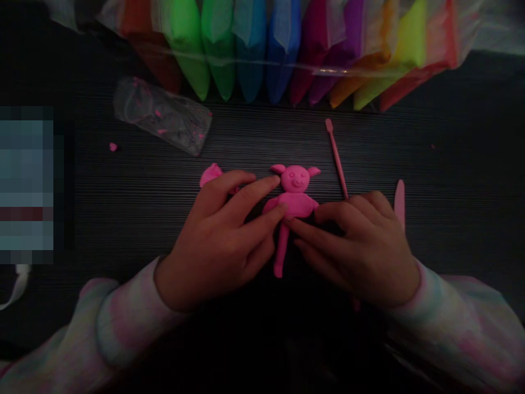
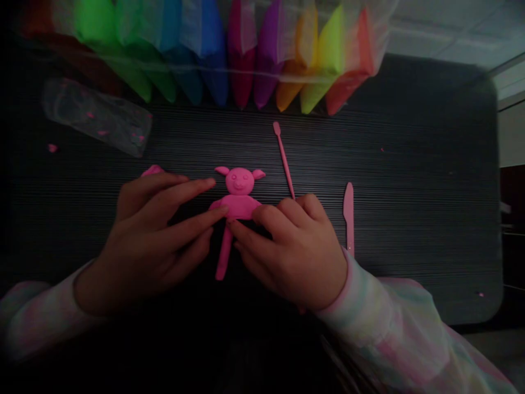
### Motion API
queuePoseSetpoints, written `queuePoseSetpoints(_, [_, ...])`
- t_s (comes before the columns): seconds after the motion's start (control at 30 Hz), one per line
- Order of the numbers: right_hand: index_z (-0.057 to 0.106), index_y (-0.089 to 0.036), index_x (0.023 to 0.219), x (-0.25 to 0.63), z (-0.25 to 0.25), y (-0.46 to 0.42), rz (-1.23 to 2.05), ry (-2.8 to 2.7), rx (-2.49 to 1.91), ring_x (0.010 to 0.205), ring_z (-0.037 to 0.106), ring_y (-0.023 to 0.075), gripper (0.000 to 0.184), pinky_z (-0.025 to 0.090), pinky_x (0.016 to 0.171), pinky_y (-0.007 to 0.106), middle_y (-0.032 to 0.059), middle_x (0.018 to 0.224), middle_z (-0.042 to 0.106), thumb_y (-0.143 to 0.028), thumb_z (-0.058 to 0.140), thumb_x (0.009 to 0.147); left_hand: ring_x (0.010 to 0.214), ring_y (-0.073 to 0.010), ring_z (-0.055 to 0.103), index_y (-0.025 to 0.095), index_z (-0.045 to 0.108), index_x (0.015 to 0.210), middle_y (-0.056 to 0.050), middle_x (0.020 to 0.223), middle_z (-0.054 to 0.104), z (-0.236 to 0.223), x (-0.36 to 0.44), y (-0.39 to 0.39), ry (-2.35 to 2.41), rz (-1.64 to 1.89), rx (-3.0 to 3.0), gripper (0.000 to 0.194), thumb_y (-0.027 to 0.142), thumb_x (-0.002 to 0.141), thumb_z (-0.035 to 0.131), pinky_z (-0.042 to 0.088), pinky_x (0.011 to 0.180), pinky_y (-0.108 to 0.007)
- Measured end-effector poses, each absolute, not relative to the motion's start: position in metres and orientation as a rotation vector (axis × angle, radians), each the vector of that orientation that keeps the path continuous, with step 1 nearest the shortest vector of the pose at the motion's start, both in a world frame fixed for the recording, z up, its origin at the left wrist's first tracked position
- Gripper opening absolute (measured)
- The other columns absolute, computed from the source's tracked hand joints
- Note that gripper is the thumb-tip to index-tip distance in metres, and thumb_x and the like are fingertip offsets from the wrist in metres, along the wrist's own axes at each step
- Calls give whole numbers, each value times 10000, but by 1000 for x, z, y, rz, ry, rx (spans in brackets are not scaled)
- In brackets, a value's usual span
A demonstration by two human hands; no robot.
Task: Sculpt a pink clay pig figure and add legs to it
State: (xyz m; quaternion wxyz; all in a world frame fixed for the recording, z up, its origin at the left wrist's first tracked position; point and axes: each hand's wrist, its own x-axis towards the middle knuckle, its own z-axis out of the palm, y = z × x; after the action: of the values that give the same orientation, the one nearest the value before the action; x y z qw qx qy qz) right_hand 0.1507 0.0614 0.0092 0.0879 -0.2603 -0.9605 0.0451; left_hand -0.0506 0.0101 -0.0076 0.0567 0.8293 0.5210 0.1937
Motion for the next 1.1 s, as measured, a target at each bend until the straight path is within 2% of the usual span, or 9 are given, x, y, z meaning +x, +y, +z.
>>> queuePoseSetpoints(0.23, [618,-210,1001,155,12,68,311,-2707,-858,664,470,179,223,348,579,328,46,740,548,-234,537,795,1037,-233,463,226,604,1009,-17,1159,517,-5,-52,11,1563,674,2562,281,171,736,562,422,916,-411])
queuePoseSetpoints(0.4, [629,-209,956,156,13,69,373,-2687,-888,665,472,165,184,355,582,319,42,734,555,-227,547,793,1041,-233,464,228,608,993,-16,1136,526,-4,-51,12,1553,646,2562,264,155,747,549,428,906,-403])
queuePoseSetpoints(0.57, [658,-221,777,149,17,61,564,-2700,-657,604,453,132,76,322,596,322,-3,643,583,-240,584,776,1028,-241,464,220,614,975,-43,1125,539,-7,-51,12,1525,676,2571,251,182,728,587,424,889,-398])
queuePoseSetpoints(0.67, [656,-227,758,145,18,52,647,-2754,-547,582,445,114,71,305,612,323,-37,604,598,-228,588,779,1027,-230,460,221,613,967,-43,1125,540,-7,-51,12,1535,693,2552,244,177,728,582,410,902,-385])
queuePoseSetpoints(0.87, [645,-208,780,141,15,43,564,-2809,-548,607,431,129,122,273,618,333,-30,613,609,-298,565,798,1032,-220,456,214,602,979,-43,1138,530,-7,-50,12,1521,703,2544,255,163,733,559,389,918,-391])
queuePoseSetpoints(1.1, [648,-199,776,139,11,41,531,-2843,-540,628,419,132,112,266,619,327,-25,611,589,-189,540,802,1024,-216,461,204,620,952,-51,1112,550,-7,-50,12,1528,734,2506,234,158,729,565,397,908,-386])
